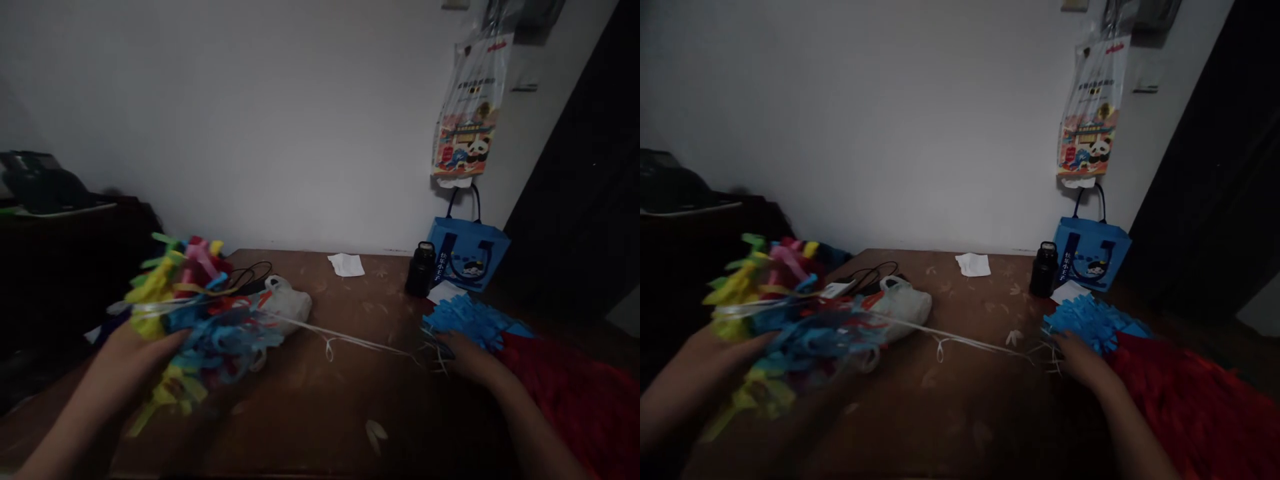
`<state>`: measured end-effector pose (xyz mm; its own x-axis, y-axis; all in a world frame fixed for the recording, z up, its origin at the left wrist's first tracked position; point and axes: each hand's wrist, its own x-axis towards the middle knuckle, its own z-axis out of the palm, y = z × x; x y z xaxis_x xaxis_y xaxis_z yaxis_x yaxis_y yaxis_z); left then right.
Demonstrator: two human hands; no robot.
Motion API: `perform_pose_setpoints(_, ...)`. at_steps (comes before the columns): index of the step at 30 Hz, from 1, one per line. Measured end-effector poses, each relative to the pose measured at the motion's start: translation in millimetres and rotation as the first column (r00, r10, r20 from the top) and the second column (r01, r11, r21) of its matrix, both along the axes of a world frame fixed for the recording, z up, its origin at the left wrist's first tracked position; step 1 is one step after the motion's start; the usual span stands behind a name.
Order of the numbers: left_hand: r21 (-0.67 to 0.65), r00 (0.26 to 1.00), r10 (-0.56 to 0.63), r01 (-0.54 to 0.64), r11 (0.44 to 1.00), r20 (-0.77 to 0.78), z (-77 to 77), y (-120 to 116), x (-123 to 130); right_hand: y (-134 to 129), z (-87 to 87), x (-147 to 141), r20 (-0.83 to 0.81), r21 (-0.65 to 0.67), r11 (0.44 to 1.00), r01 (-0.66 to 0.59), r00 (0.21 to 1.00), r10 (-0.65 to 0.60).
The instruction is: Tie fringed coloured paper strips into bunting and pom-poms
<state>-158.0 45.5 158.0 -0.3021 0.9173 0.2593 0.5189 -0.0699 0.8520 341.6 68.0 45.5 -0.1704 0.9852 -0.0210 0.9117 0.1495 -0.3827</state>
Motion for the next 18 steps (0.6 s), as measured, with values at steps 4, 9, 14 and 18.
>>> perform_pose_setpoints(4,0.016,0.975,-0.221,0.221,0.975,0.010,-4.8,-7.8,38.7,1.3,25.1,-64.9,-0.168,0.148,0.980,-0.132,0.973,0.156)
perform_pose_setpoints(9,-0.081,0.860,-0.480,0.498,0.863,0.170,-2.1,-15.7,86.8,4.0,14.8,-175.6,-0.655,0.158,0.886,-0.436,0.625,0.425)
perform_pose_setpoints(14,-0.009,0.914,-0.237,0.254,0.967,0.330,-3.1,-4.6,43.5,-0.3,-20.8,-188.7,-0.795,0.036,0.887,-0.460,0.525,0.305)
perform_pose_setpoints(18,-0.092,0.989,-0.008,0.021,0.996,0.148,-16.2,14.1,-10.6,-14.8,-23.4,-145.9,-0.813,-0.053,0.921,-0.385,0.552,0.184)
